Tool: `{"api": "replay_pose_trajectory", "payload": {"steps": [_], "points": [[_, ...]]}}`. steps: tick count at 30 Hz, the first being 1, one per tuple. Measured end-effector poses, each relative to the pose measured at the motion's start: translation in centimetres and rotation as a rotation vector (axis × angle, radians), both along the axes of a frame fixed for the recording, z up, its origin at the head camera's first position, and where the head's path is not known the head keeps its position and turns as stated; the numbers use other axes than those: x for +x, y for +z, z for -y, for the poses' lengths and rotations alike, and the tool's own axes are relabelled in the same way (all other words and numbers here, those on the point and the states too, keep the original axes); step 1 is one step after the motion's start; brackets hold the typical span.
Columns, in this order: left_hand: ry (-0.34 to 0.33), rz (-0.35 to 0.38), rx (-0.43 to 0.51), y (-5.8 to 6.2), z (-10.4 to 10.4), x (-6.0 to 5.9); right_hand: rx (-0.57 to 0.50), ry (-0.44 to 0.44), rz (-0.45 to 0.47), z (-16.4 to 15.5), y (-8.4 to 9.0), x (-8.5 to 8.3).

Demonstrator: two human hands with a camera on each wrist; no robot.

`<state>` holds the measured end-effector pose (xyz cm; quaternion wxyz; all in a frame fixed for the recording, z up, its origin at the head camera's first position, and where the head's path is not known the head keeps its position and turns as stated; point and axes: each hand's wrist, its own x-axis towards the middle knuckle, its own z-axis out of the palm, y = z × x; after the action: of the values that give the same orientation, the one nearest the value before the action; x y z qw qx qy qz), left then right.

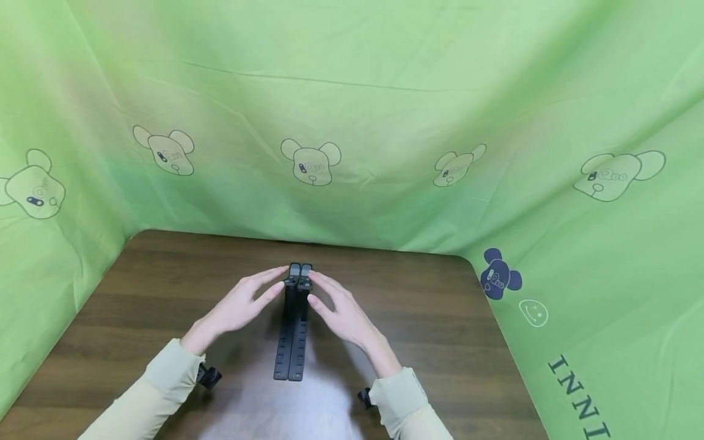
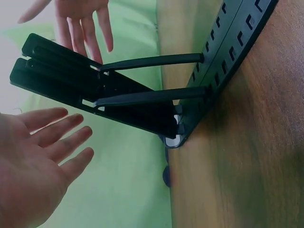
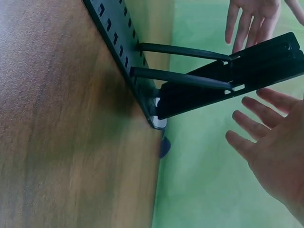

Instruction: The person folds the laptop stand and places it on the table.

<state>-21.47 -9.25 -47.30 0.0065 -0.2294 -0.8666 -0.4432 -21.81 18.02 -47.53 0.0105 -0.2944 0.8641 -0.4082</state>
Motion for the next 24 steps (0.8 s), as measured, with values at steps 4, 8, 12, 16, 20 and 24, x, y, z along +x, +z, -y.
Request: {"api": "replay_pose_trajectory", "payload": {"steps": [4, 8, 12, 16, 20, 24], "points": [[0.000, 0.033, 0.002, -0.10, -0.22, -0.06, 0.009, -0.013, 0.011, 0.22, 0.00, -0.10], [0.007, 0.048, 0.004, -0.34, -0.49, -0.14, 0.018, -0.028, 0.018, 0.48, -0.09, -0.27], [0.018, 0.057, 0.001, -0.56, -0.70, -0.13, 0.024, -0.040, 0.024, 0.75, -0.16, -0.38], [0.018, 0.070, -0.004, -0.45, -0.80, -0.21, 0.023, -0.043, 0.017, 0.88, -0.22, -0.52], [0.015, 0.097, -0.008, -0.35, -0.69, -0.35, 0.017, -0.041, 0.010, 0.96, -0.25, -0.64], [0.011, 0.121, -0.003, -0.28, -0.54, -0.50, 0.014, -0.048, 0.011, 1.05, -0.28, -0.71]]}}
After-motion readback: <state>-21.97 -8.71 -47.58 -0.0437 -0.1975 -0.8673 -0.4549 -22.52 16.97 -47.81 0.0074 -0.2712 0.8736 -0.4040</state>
